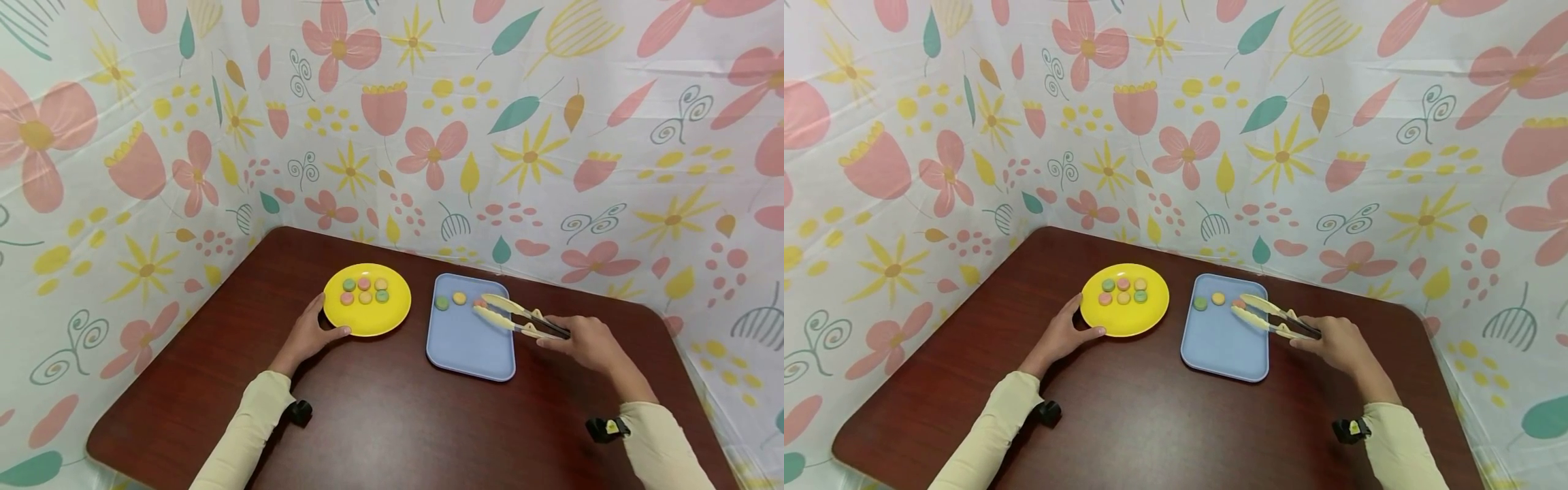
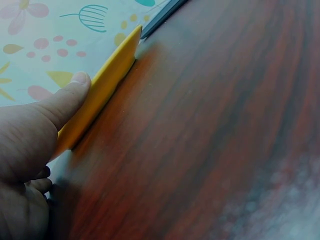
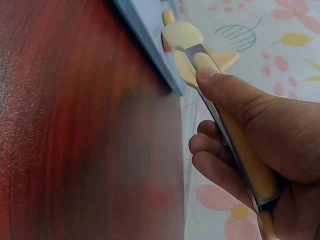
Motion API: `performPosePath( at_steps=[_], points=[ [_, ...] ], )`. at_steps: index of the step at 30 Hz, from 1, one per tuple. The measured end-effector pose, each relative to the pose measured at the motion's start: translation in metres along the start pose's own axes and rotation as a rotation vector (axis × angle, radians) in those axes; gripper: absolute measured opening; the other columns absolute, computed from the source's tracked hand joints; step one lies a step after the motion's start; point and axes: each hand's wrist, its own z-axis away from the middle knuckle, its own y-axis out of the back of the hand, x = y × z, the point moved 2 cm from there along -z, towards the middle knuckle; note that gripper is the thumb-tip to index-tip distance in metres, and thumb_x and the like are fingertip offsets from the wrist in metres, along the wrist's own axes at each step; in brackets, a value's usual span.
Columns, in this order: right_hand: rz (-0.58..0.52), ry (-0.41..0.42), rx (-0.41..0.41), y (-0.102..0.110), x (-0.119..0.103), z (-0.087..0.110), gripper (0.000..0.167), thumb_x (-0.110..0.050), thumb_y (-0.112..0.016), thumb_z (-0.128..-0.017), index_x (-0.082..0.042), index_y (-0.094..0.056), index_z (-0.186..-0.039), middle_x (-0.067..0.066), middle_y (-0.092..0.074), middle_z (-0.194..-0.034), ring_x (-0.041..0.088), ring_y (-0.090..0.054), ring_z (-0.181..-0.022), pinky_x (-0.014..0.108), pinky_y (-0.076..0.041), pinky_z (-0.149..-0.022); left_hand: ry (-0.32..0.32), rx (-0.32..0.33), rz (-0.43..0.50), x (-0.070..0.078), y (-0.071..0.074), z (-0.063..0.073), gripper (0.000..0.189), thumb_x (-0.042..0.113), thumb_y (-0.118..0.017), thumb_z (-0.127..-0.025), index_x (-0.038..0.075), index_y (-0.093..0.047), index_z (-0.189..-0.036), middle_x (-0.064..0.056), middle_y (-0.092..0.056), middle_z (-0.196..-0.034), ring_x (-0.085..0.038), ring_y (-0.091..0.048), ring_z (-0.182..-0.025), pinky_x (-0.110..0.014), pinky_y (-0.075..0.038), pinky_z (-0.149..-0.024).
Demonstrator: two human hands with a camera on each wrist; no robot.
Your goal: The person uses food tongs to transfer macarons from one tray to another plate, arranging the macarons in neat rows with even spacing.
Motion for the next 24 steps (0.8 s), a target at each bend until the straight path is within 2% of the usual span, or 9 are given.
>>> performPosePath(
  at_steps=[2,4,12,20,24],
  points=[
    [0.0,0.0,0.004,-0.002,0.002,0.0,0.073,-0.044,-0.083,-0.084,0.006,-0.063,-0.134,0.026,-0.071,-0.106,0.023,-0.056,-0.078,0.038,-0.048,-0.065,-0.001,0.0,-0.001,0.0,0.0,0.0,0.112,0.05,-0.084,-0.082,0.014,-0.018,-0.165,-0.01,-0.023,-0.168,-0.032,-0.025,-0.154,-0.057,-0.026,-0.121],
    [-0.002,-0.001,0.006,-0.004,0.003,0.0,0.073,-0.044,-0.083,-0.084,0.006,-0.063,-0.134,0.026,-0.072,-0.104,0.023,-0.055,-0.076,0.037,-0.046,-0.064,-0.006,-0.001,0.0,0.001,0.0,0.0,0.112,0.049,-0.084,-0.082,0.014,-0.018,-0.165,-0.011,-0.023,-0.168,-0.033,-0.024,-0.154,-0.057,-0.025,-0.121],
    [0.005,0.002,0.014,-0.004,0.002,0.001,0.07,-0.041,-0.082,-0.085,0.006,-0.064,-0.134,0.01,-0.071,-0.086,0.021,-0.051,-0.072,0.035,-0.04,-0.062,-0.027,0.004,0.005,0.001,-0.001,0.0,0.112,0.049,-0.084,-0.082,0.014,-0.018,-0.165,-0.011,-0.024,-0.168,-0.032,-0.025,-0.153,-0.057,-0.026,-0.121],
    [-0.008,0.01,0.014,-0.001,0.0,0.003,0.07,-0.041,-0.082,-0.086,0.005,-0.063,-0.135,0.002,-0.066,-0.078,0.02,-0.049,-0.07,0.034,-0.039,-0.061,-0.034,0.004,0.014,0.001,0.0,0.0,0.111,0.048,-0.085,-0.082,0.014,-0.019,-0.165,-0.011,-0.024,-0.168,-0.032,-0.025,-0.154,-0.057,-0.026,-0.121],
    [-0.026,0.007,0.02,0.007,-0.005,0.004,0.072,-0.044,-0.081,-0.087,0.004,-0.062,-0.137,0.0,-0.057,-0.071,0.02,-0.048,-0.07,0.032,-0.038,-0.059,-0.027,0.005,0.004,0.001,0.0,0.001,0.112,0.05,-0.084,-0.082,0.012,-0.018,-0.165,-0.013,-0.024,-0.168,-0.034,-0.025,-0.153,-0.058,-0.026,-0.121]
  ],
)
